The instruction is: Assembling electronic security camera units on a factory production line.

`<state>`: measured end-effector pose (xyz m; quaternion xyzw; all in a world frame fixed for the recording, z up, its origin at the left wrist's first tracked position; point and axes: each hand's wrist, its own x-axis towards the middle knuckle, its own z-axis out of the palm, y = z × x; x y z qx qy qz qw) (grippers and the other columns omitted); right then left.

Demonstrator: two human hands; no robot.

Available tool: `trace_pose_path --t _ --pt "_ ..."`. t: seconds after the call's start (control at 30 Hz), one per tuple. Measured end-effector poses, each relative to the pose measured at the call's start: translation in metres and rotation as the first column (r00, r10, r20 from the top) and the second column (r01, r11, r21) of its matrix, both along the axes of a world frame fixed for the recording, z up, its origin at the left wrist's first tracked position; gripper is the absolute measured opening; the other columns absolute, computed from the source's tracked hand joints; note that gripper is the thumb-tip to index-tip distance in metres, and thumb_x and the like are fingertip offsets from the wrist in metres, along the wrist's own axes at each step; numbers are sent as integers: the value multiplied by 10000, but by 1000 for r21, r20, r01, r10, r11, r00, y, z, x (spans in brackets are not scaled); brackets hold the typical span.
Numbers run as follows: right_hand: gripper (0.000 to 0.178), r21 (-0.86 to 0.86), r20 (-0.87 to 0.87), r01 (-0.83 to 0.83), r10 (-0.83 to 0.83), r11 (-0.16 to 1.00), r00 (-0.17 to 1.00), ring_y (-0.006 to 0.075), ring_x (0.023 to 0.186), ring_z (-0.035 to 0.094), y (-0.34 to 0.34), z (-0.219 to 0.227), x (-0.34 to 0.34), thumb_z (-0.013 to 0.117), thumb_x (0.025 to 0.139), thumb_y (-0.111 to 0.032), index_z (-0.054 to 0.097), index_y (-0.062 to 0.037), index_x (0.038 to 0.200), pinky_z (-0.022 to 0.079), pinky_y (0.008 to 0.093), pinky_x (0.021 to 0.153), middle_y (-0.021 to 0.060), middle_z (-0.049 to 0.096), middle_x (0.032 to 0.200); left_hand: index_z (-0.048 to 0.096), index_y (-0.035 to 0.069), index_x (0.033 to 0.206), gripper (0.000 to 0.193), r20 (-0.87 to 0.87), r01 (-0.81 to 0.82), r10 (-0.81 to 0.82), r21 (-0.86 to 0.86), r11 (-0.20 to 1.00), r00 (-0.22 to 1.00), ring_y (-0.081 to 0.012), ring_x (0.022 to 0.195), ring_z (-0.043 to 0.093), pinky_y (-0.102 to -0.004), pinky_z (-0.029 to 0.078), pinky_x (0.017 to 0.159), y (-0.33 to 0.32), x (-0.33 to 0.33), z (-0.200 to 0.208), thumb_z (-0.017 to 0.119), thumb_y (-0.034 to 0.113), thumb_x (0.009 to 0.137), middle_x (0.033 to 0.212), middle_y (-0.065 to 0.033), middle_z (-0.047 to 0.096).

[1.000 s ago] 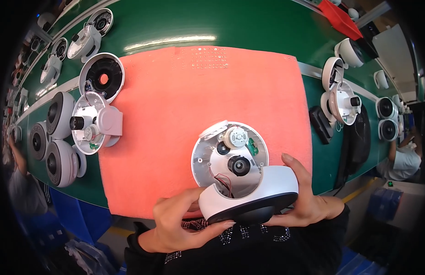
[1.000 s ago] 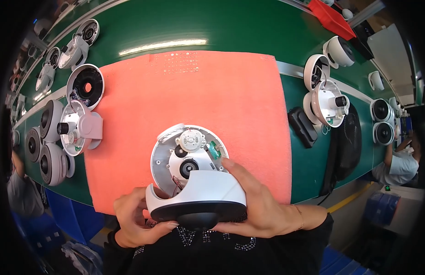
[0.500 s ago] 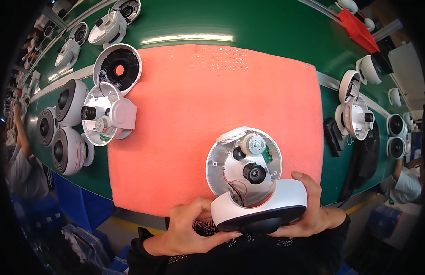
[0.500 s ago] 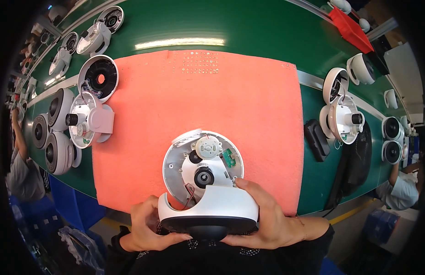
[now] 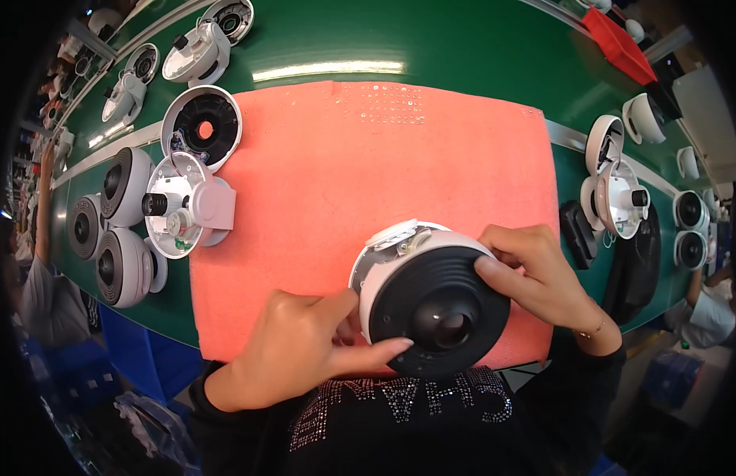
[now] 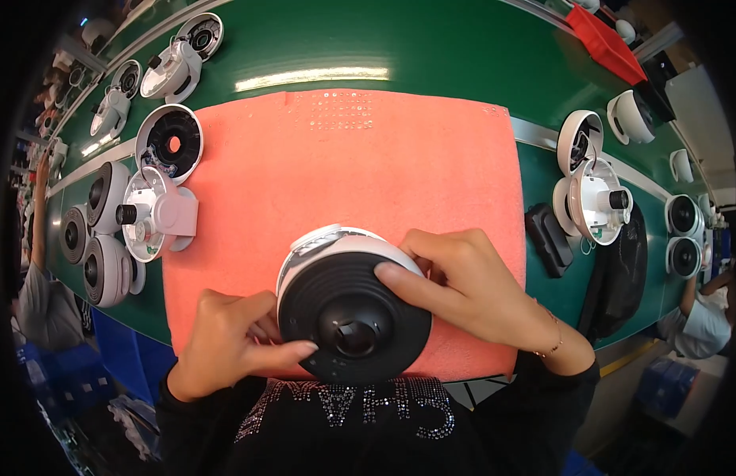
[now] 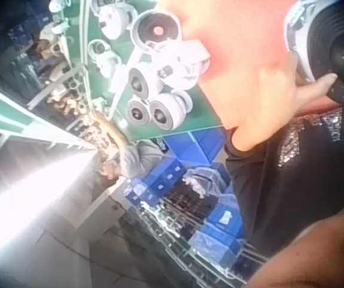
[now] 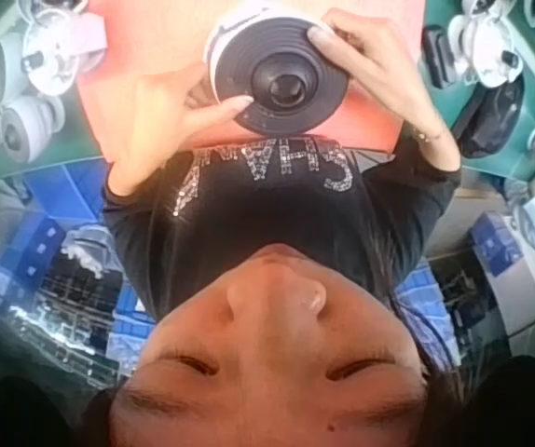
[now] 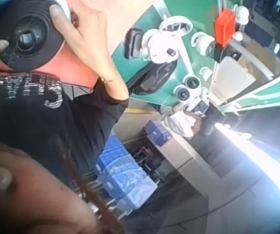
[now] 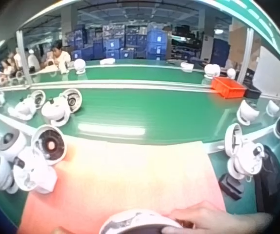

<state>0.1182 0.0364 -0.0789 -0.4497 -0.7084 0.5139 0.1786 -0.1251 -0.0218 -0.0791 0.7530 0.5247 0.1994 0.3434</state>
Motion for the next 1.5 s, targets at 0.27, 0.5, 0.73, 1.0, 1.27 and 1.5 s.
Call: trace_pose_path --t 0.27,0.5,0.73,1.0,1.27,1.5 --pt "375 401 132 -121 74 908 989 301 443 510 15 -21 -8 528 842 -291 478 -15 594 380 359 417 140 474 490 541 -3 570 411 -140 44 -54 -71 996 989 -212 393 543 -283 435 408 20 -9 5 738 350 645 455 -87 521" --pt "355 577 227 -134 -1 806 974 266 422 514 -1 -17 -10 565 795 -349 529 -40 626 382 345 387 98 486 464 591 -5 641 384 -152 96 -107 -79 992 983 -212 402 536 -281 421 409 19 -14 7 742 348 642 471 -88 520" --pt "360 474 229 -169 65 864 971 276 407 499 10 -27 -4 537 818 -328 509 -48 594 375 356 393 101 492 467 609 -9 689 399 -141 93 -132 -252 963 981 -225 418 541 -294 427 432 33 -9 16 712 376 672 487 -99 533" --pt "353 744 358 -204 -122 637 926 215 576 557 -3 -12 -8 580 763 -409 559 -61 704 392 336 489 89 575 748 620 -12 708 417 -186 134 -174 -209 969 967 -261 449 559 -311 440 460 32 -9 15 689 399 691 496 -116 544" --pt "360 644 124 -430 468 633 875 261 1012 489 -13 8 -19 591 694 -129 557 2 1027 366 373 817 140 524 1075 614 -7 700 409 -242 194 -233 -172 966 942 -280 441 541 -326 431 450 35 -10 18 674 397 707 481 -121 526" --pt "574 656 42 -284 342 700 939 305 1088 467 -14 -1 -21 629 763 -288 428 -24 1231 373 415 885 187 473 1187 610 -11 696 421 -291 248 -280 -142 958 915 -296 443 540 -343 433 461 40 -9 14 656 407 721 471 -127 518"
